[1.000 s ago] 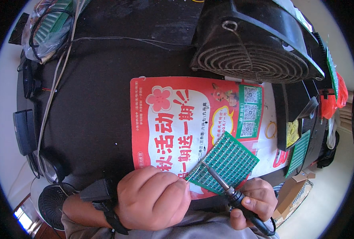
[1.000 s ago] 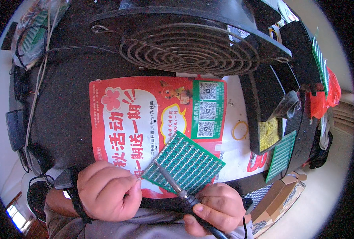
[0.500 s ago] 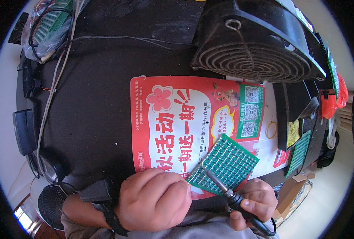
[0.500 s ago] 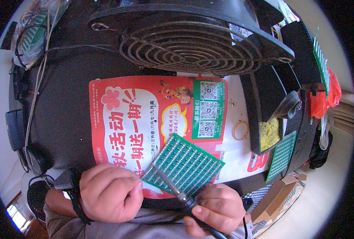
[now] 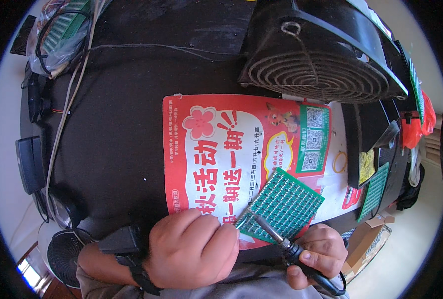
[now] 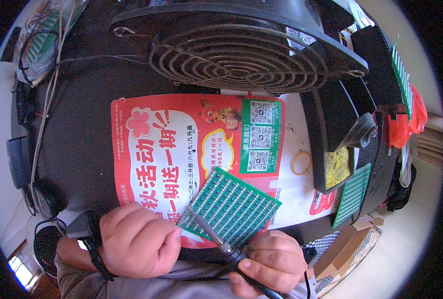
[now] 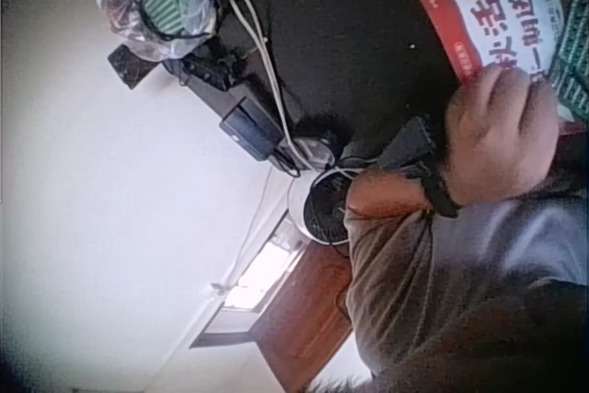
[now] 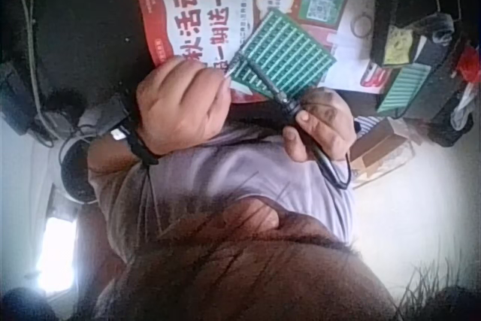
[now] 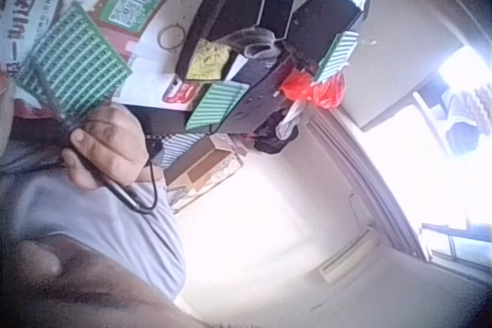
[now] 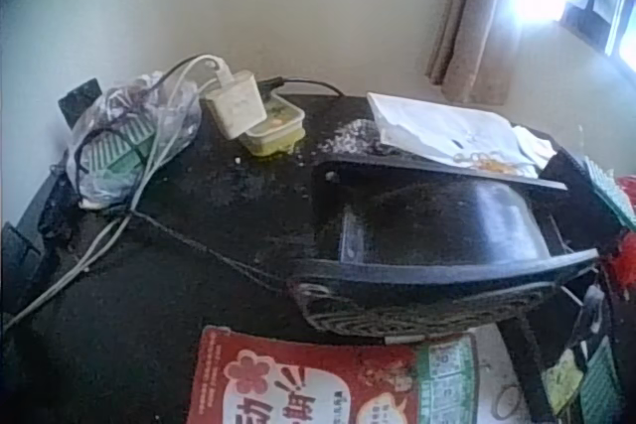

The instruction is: Soldering components onto a small green printed circuit board at a workbench.

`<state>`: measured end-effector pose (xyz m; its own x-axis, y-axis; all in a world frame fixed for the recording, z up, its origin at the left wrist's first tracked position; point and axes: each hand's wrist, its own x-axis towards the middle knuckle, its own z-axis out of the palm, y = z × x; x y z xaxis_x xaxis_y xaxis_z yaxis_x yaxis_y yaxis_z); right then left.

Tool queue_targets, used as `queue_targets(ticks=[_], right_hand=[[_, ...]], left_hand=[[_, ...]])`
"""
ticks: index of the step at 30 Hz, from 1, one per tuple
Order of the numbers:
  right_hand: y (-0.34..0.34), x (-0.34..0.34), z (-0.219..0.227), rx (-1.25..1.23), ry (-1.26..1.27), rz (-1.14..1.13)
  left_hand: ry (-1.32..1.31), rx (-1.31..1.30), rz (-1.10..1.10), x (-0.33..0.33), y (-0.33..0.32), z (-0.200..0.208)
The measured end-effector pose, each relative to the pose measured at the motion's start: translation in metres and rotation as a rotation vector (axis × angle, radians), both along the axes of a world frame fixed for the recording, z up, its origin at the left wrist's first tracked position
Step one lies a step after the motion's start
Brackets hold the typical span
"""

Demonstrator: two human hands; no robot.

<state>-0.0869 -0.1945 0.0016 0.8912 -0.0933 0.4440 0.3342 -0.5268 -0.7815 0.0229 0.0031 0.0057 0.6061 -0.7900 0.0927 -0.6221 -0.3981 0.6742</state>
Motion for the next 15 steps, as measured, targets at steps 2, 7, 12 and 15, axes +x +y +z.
queue_targets(ticks=[2,7,12,15], right_hand=[[-0.001,0.000,0.000,0.001,0.005,0.012],[0.000,0.000,-0.002,0.005,-0.023,-0.001],[-0.003,-0.009,-0.003,-0.010,0.013,-0.027],[-0.005,-0.012,-0.004,-0.012,0.014,-0.018]], left_hand=[[0.016,0.053,-0.019,0.001,-0.002,0.000],[-0.023,0.083,0.010,0.001,-0.001,0.000],[-0.036,0.045,0.030,0.002,-0.001,-0.002],[0.081,-0.099,0.055,0.007,-0.003,0.001]])
